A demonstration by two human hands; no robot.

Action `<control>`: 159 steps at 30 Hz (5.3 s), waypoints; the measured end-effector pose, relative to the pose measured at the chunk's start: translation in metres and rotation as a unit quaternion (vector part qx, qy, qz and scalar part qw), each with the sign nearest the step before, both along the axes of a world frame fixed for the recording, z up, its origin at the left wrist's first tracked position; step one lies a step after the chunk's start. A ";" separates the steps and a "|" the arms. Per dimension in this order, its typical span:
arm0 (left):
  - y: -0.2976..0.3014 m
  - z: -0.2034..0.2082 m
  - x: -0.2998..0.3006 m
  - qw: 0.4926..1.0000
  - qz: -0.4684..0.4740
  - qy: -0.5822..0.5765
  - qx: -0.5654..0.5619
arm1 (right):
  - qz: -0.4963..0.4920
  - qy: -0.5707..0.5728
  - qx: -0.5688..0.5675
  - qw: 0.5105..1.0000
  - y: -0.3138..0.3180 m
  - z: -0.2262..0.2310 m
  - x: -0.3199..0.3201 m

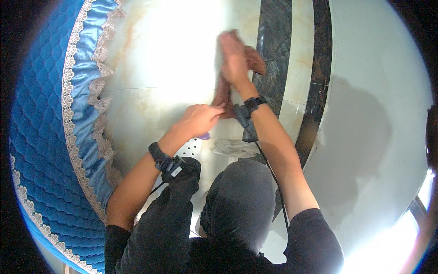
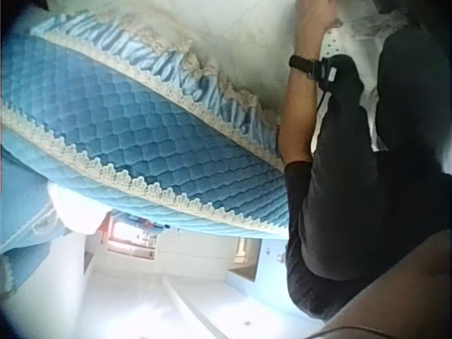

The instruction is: The person kneels on a tiled floor and scrubs a dark grout line using a small purple abrasive pad. They then wipe the area with a brown cloth, folding and adjusting the cloth to clean the surface and the edge of a nearby blue mattress.

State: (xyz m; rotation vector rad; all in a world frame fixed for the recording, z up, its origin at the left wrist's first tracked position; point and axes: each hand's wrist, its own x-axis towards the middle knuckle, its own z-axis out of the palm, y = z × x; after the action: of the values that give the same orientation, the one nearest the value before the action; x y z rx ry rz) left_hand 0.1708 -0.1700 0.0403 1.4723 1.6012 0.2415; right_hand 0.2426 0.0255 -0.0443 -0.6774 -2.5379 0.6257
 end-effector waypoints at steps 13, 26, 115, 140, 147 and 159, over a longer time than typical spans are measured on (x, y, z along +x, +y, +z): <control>-0.033 -0.003 0.015 0.997 -0.057 0.038 0.048 | -0.012 0.077 -0.680 0.729 -0.107 0.055 0.073; 0.008 0.022 0.041 0.985 -0.027 0.031 0.170 | -0.214 -0.088 -0.035 0.972 -0.075 0.081 0.179; 0.022 -0.020 0.078 0.969 -0.073 -0.204 0.122 | -0.325 -0.233 -0.084 0.913 -0.184 0.019 0.297; -0.002 -0.027 -0.004 0.831 0.268 -0.487 -0.015 | -0.164 0.072 -0.381 0.907 -0.115 0.066 0.116; -0.006 -0.040 0.008 0.845 0.248 -0.474 0.018 | -0.044 -0.038 -0.255 0.965 -0.110 0.067 0.126; 0.014 -0.007 0.018 0.980 0.180 0.021 0.088 | -0.159 -0.123 -0.277 0.939 -0.071 0.066 0.117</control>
State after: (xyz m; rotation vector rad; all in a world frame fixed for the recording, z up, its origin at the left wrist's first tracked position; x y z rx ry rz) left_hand 0.1890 -0.1563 0.0330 1.3143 1.9162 0.5732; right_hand 0.3601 -0.0460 0.0221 -1.4052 -2.3811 1.2160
